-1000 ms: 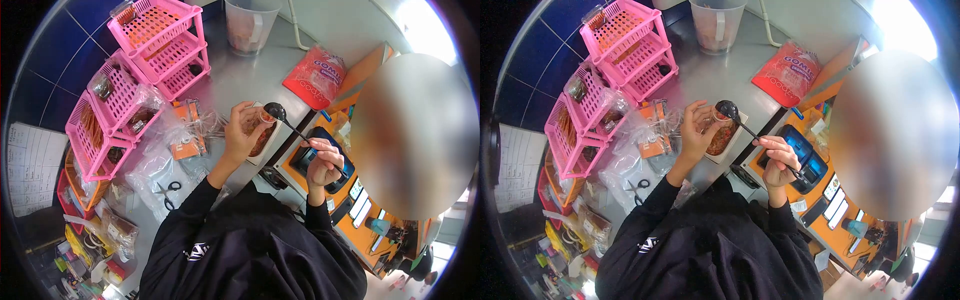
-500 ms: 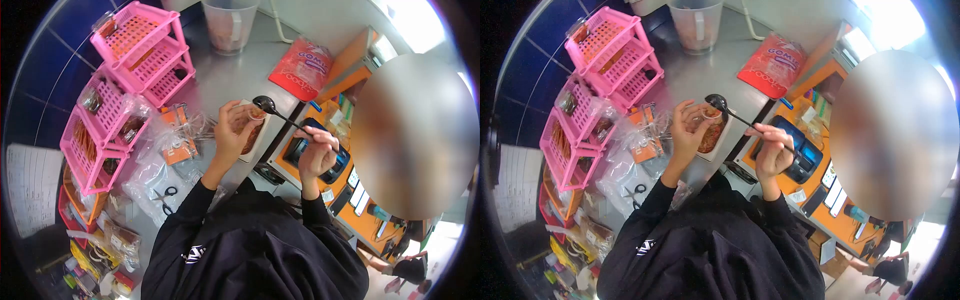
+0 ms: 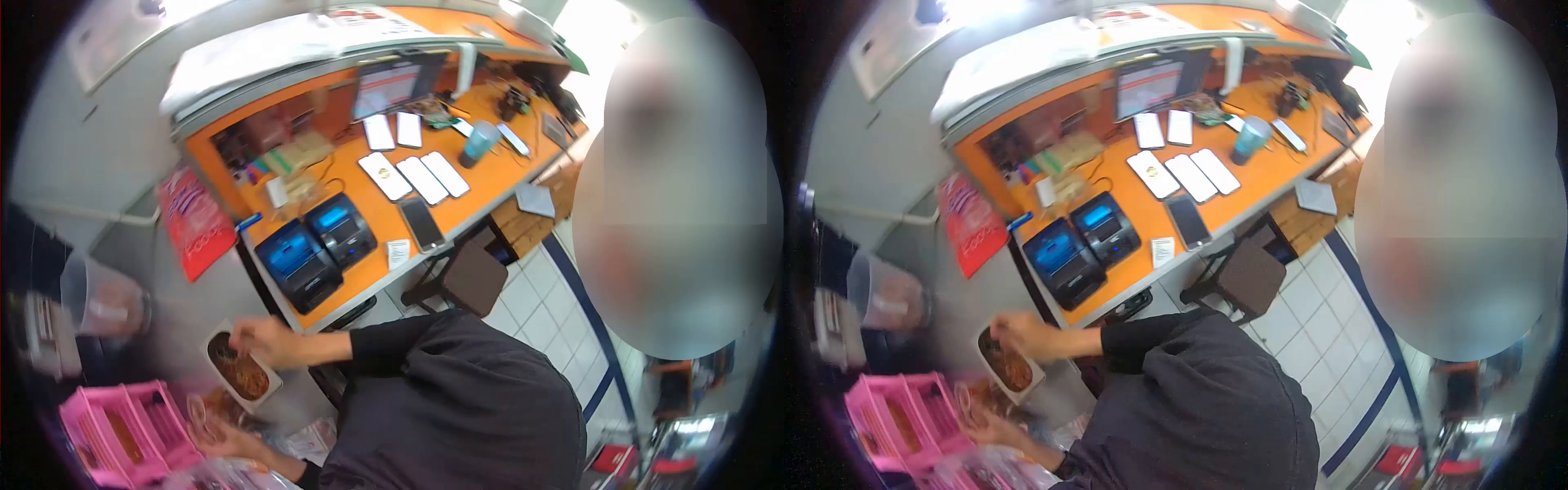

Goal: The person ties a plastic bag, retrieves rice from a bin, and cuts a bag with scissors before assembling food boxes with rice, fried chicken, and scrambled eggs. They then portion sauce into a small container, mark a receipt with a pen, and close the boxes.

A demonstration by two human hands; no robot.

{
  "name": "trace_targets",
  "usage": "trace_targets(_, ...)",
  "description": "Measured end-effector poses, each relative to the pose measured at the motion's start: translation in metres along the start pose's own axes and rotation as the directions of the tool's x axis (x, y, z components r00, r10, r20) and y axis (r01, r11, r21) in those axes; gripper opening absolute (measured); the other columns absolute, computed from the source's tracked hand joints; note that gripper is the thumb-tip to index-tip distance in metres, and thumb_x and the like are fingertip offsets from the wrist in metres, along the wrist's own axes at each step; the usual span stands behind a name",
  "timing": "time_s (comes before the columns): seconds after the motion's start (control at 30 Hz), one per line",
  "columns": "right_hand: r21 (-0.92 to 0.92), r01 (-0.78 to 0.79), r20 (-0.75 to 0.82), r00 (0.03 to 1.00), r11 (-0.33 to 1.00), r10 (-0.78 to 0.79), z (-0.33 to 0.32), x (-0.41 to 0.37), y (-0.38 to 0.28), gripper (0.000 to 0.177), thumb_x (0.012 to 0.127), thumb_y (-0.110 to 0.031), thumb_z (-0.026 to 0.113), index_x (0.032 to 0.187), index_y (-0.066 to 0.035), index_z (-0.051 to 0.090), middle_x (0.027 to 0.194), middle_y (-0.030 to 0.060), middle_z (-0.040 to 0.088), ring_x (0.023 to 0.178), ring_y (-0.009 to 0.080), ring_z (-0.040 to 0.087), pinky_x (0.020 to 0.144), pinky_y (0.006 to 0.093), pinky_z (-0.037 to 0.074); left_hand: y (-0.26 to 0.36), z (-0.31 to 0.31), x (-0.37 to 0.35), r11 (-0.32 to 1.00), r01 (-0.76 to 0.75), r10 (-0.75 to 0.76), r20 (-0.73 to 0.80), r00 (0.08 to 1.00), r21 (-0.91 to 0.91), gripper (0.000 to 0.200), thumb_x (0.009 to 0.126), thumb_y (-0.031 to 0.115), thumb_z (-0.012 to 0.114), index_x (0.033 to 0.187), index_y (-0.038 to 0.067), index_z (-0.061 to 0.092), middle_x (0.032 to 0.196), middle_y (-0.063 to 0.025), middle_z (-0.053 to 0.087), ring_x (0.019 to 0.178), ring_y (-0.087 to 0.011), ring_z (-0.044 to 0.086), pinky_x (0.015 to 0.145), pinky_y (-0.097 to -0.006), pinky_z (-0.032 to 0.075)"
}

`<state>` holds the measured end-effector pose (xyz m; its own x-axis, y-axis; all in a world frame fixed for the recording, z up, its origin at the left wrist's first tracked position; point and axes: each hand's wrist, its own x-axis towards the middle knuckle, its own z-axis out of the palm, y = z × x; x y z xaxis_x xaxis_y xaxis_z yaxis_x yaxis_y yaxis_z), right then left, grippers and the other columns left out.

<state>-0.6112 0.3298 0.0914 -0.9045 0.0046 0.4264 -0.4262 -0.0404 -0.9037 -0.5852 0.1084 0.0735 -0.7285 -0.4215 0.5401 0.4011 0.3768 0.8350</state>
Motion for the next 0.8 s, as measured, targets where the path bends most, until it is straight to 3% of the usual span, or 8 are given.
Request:
trace_targets(0.1, -0.313, 0.383, 0.424, 0.875, 0.869, -0.234, 0.024, -0.025, 0.030, 0.025, 0.073, -0.001, 0.057, 0.097, -0.004, 0.053, 0.096, 0.0127, 0.056, 0.089, 0.0314, 0.056, 0.071, 0.0380, 0.049, 0.021, -0.014, 0.005, 0.983, 0.007, -0.004, -0.016, 1.000, 0.185, 0.043, 0.088, 0.006, 0.061, 0.123, -0.005, 0.039, 0.116, -0.0218, 0.057, 0.101, -0.0281, 0.060, 0.088, -0.0365, 0.051)
trace_targets(0.2, -0.409, 0.509, 0.629, 0.758, 0.757, -0.170, 0.037, -0.034, 0.037, 0.031, 0.070, -0.002, 0.057, 0.101, -0.005, 0.052, 0.102, 0.0130, 0.054, 0.094, 0.0290, 0.054, 0.072, 0.0401, 0.048, 0.037, -0.015, 0.006, 0.982, 0.055, -0.042, -0.072, 0.997, 0.183, 0.039, 0.090, 0.007, 0.059, 0.121, -0.006, 0.041, 0.114, -0.0229, 0.057, 0.105, -0.0293, 0.059, 0.093, -0.0374, 0.049)
trace_targets(0.3, -0.459, 0.466, 0.532, 0.826, 0.756, -0.187, 0.039, -0.038, 0.019, 0.033, 0.072, 0.000, 0.057, 0.103, -0.004, 0.050, 0.105, 0.0135, 0.053, 0.101, 0.0263, 0.052, 0.073, 0.0394, 0.048, 0.053, -0.013, 0.001, 0.992, 0.045, -0.043, -0.019, 0.999, 0.114, 0.037, 0.091, 0.007, 0.057, 0.121, -0.006, 0.041, 0.116, -0.0232, 0.055, 0.106, -0.0296, 0.058, 0.095, -0.0367, 0.048)
trace_targets(0.4, -0.139, 0.281, 0.238, 0.940, 0.950, -0.244, 0.037, -0.018, -0.015, 0.031, 0.075, 0.001, 0.056, 0.105, -0.002, 0.048, 0.102, 0.0138, 0.056, 0.096, 0.0256, 0.056, 0.073, 0.0372, 0.048, 0.071, -0.005, -0.009, 0.993, -0.028, 0.022, 0.056, 0.998, 0.113, 0.038, 0.091, 0.006, 0.056, 0.122, -0.006, 0.037, 0.117, -0.0240, 0.055, 0.109, -0.0295, 0.057, 0.097, -0.0365, 0.046)
trace_targets(0.47, 0.047, 0.026, 0.176, 0.984, 0.999, -0.034, 0.029, -0.010, -0.041, 0.027, 0.079, 0.000, 0.053, 0.105, -0.001, 0.047, 0.097, 0.0136, 0.059, 0.087, 0.0235, 0.060, 0.070, 0.0353, 0.049, 0.088, 0.010, -0.019, 0.998, -0.027, 0.034, 0.131, 0.991, -0.051, 0.040, 0.091, 0.004, 0.054, 0.124, -0.007, 0.034, 0.117, -0.0249, 0.055, 0.111, -0.0291, 0.056, 0.098, -0.0366, 0.046)
trace_targets(0.6, 0.315, -0.343, 0.187, 0.936, 0.885, 0.297, 0.009, -0.009, -0.074, 0.022, 0.086, -0.004, 0.048, 0.107, 0.000, 0.045, 0.083, 0.0130, 0.062, 0.068, 0.0194, 0.062, 0.060, 0.0310, 0.050, 0.112, 0.031, -0.037, 0.993, -0.044, 0.065, 0.199, 0.978, -0.110, 0.043, 0.090, 0.000, 0.054, 0.124, -0.007, 0.029, 0.121, -0.0268, 0.051, 0.110, -0.0337, 0.056, 0.095, -0.0390, 0.050)
trace_targets(0.7, 0.522, -0.530, 0.256, 0.844, 0.668, 0.471, -0.002, -0.013, -0.087, 0.024, 0.087, -0.007, 0.048, 0.109, 0.001, 0.043, 0.084, 0.0130, 0.062, 0.068, 0.0166, 0.062, 0.056, 0.0279, 0.049, 0.094, 0.034, -0.040, 0.975, -0.150, 0.176, 0.161, 0.971, -0.163, 0.044, 0.088, -0.001, 0.056, 0.124, -0.006, 0.030, 0.119, -0.0284, 0.050, 0.108, -0.0362, 0.056, 0.090, -0.0403, 0.053)
trace_targets(0.8, 0.555, -0.549, 0.311, 0.834, 0.625, 0.456, -0.006, -0.015, -0.083, 0.029, 0.085, -0.008, 0.052, 0.111, 0.002, 0.043, 0.086, 0.0131, 0.060, 0.070, 0.0175, 0.062, 0.057, 0.0271, 0.050, 0.087, 0.035, -0.041, 0.956, -0.198, 0.237, 0.174, 0.956, -0.217, 0.045, 0.088, 0.000, 0.057, 0.124, -0.006, 0.031, 0.118, -0.0290, 0.050, 0.107, -0.0361, 0.057, 0.087, -0.0404, 0.055)
